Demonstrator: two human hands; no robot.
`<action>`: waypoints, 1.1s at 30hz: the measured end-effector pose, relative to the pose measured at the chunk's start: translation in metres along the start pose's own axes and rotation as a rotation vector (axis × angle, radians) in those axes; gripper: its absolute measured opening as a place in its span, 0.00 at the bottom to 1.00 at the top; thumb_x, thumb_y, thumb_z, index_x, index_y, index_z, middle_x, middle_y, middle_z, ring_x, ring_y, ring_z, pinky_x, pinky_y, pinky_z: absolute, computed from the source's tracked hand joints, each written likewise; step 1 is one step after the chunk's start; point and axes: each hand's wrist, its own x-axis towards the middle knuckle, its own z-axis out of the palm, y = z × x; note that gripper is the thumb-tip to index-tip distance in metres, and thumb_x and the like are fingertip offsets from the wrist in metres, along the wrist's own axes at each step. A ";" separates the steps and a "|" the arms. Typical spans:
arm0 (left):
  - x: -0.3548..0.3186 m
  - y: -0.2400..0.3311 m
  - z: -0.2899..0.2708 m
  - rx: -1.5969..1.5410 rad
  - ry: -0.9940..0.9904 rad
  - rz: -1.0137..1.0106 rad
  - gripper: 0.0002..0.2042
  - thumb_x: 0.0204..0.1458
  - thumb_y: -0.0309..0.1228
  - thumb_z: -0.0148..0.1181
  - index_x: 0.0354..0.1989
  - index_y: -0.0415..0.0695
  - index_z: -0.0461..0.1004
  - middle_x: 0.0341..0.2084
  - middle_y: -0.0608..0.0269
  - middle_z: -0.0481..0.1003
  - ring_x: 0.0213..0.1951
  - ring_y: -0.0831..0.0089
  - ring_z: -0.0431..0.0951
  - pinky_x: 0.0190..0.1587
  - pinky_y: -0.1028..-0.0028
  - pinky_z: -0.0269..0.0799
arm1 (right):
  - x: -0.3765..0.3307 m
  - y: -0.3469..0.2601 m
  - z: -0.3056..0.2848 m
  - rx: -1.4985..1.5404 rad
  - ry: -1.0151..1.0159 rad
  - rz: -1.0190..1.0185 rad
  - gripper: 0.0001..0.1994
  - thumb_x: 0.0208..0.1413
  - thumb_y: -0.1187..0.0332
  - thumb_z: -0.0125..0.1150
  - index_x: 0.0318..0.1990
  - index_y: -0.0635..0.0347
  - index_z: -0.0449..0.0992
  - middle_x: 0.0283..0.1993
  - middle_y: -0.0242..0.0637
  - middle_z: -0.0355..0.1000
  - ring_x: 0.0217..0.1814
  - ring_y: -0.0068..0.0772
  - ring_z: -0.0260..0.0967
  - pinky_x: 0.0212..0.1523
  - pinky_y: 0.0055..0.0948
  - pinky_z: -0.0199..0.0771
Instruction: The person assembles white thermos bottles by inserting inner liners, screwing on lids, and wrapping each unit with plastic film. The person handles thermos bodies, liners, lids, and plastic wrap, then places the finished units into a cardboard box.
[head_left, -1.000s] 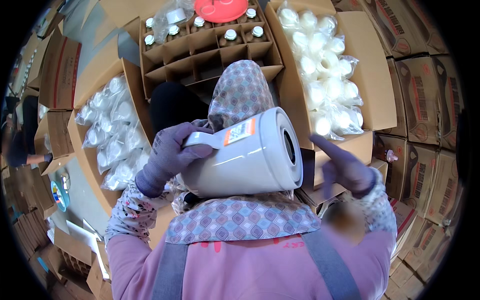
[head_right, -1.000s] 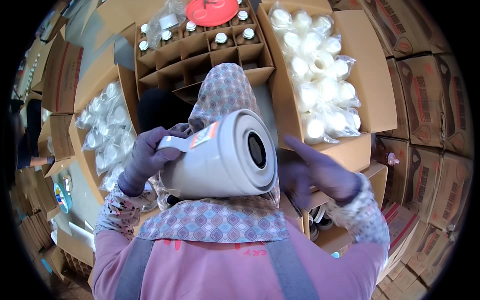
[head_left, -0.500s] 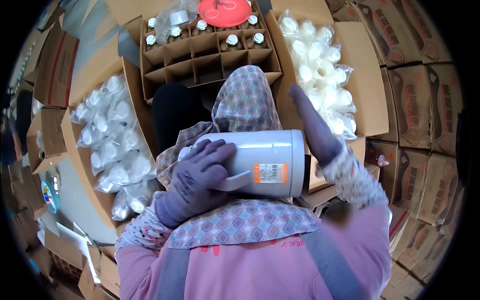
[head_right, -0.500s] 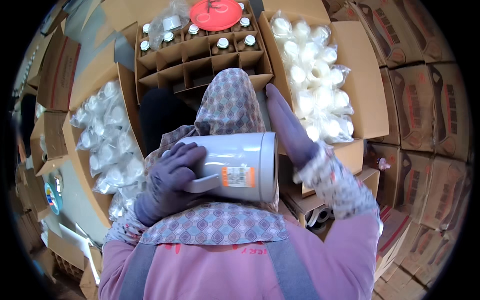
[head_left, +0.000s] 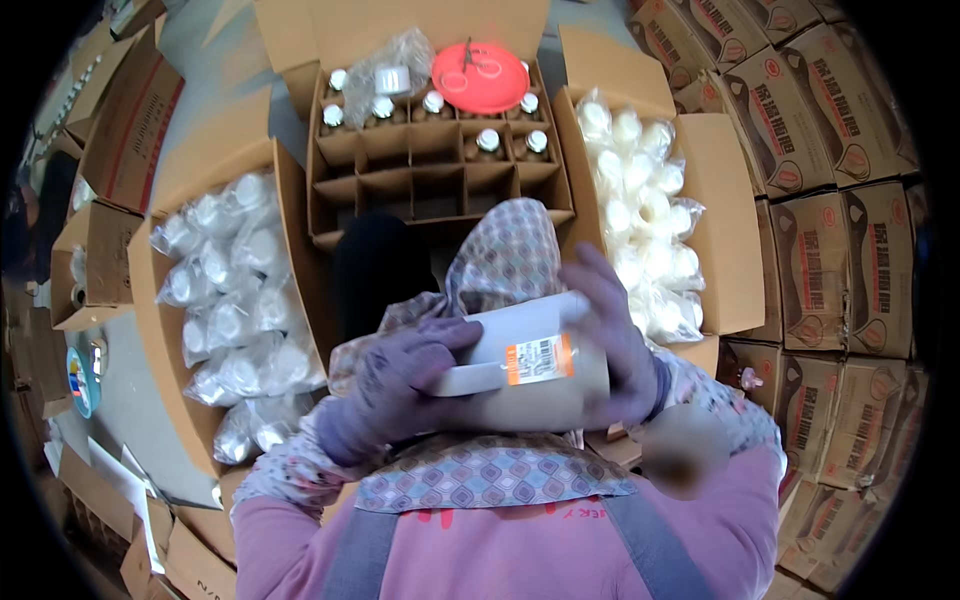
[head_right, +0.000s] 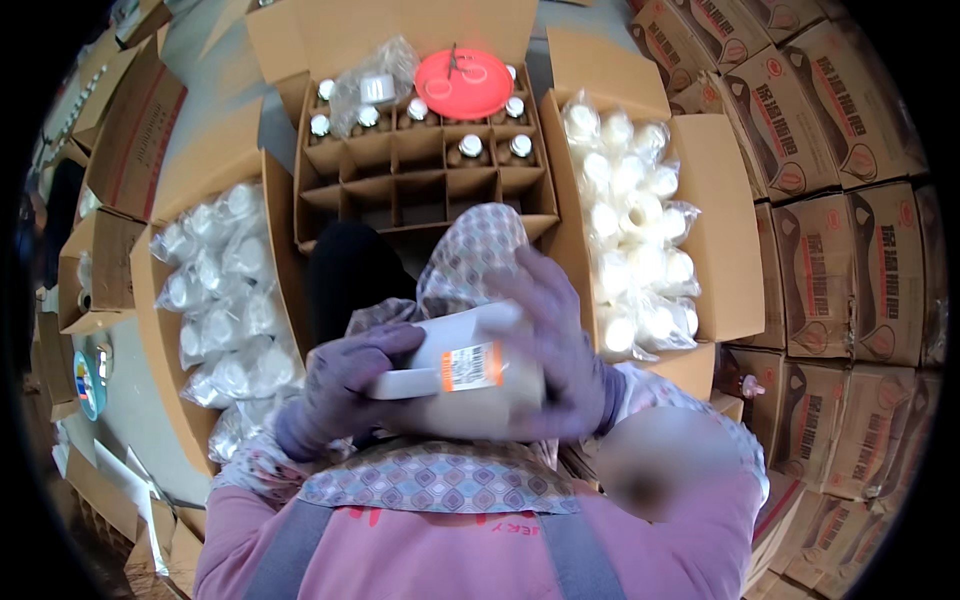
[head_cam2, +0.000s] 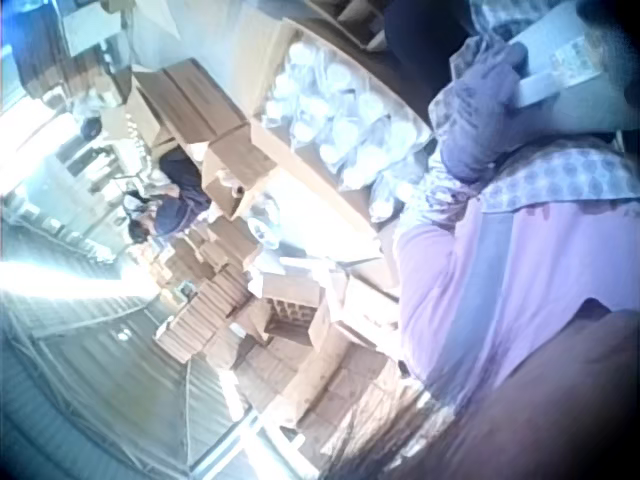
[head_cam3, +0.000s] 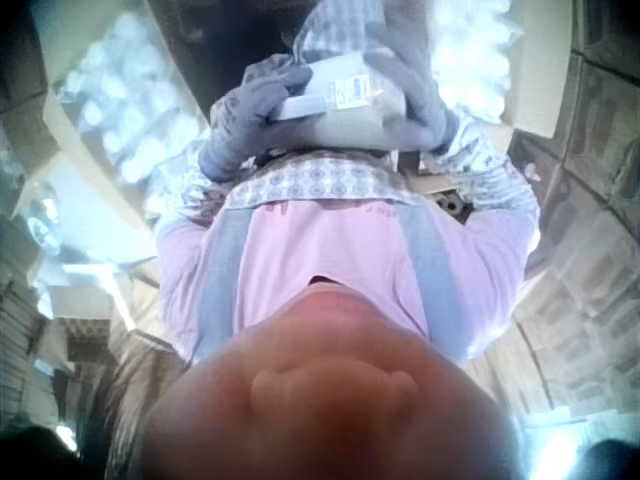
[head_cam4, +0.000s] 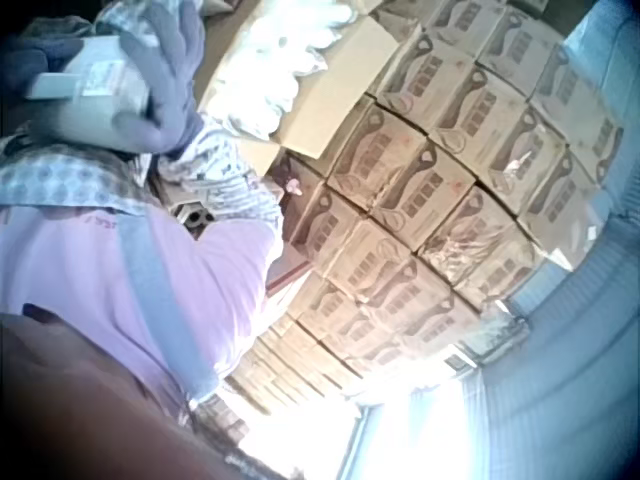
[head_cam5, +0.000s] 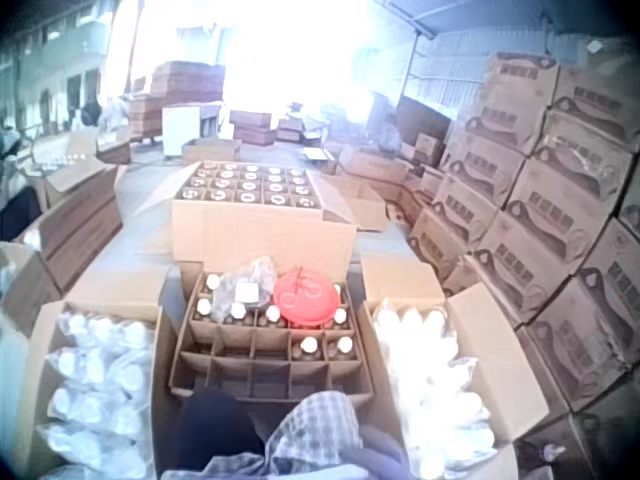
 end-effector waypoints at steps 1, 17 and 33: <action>-0.004 0.005 0.010 0.059 0.038 0.001 0.15 0.34 0.30 0.73 0.28 0.39 0.73 0.45 0.45 0.75 0.47 0.48 0.76 0.52 0.61 0.71 | 0.003 0.009 0.003 -0.033 -0.018 0.081 0.30 0.53 0.56 0.56 0.61 0.61 0.62 0.64 0.52 0.56 0.67 0.49 0.54 0.66 0.44 0.51; -0.011 -0.042 -0.010 -0.371 0.103 -0.370 0.10 0.44 0.21 0.64 0.37 0.34 0.75 0.51 0.44 0.73 0.55 0.56 0.72 0.59 0.64 0.64 | 0.068 0.027 0.014 0.250 -0.216 0.438 0.33 0.55 0.56 0.52 0.67 0.61 0.54 0.71 0.52 0.47 0.74 0.57 0.37 0.71 0.46 0.36; 0.023 -0.107 -0.065 -0.680 0.341 -0.969 0.19 0.49 0.31 0.65 0.48 0.36 0.75 0.44 0.58 0.78 0.44 0.76 0.77 0.49 0.74 0.72 | 0.280 0.283 0.013 -0.602 -0.011 0.065 0.13 0.50 0.62 0.61 0.44 0.50 0.77 0.43 0.36 0.75 0.46 0.39 0.71 0.48 0.41 0.69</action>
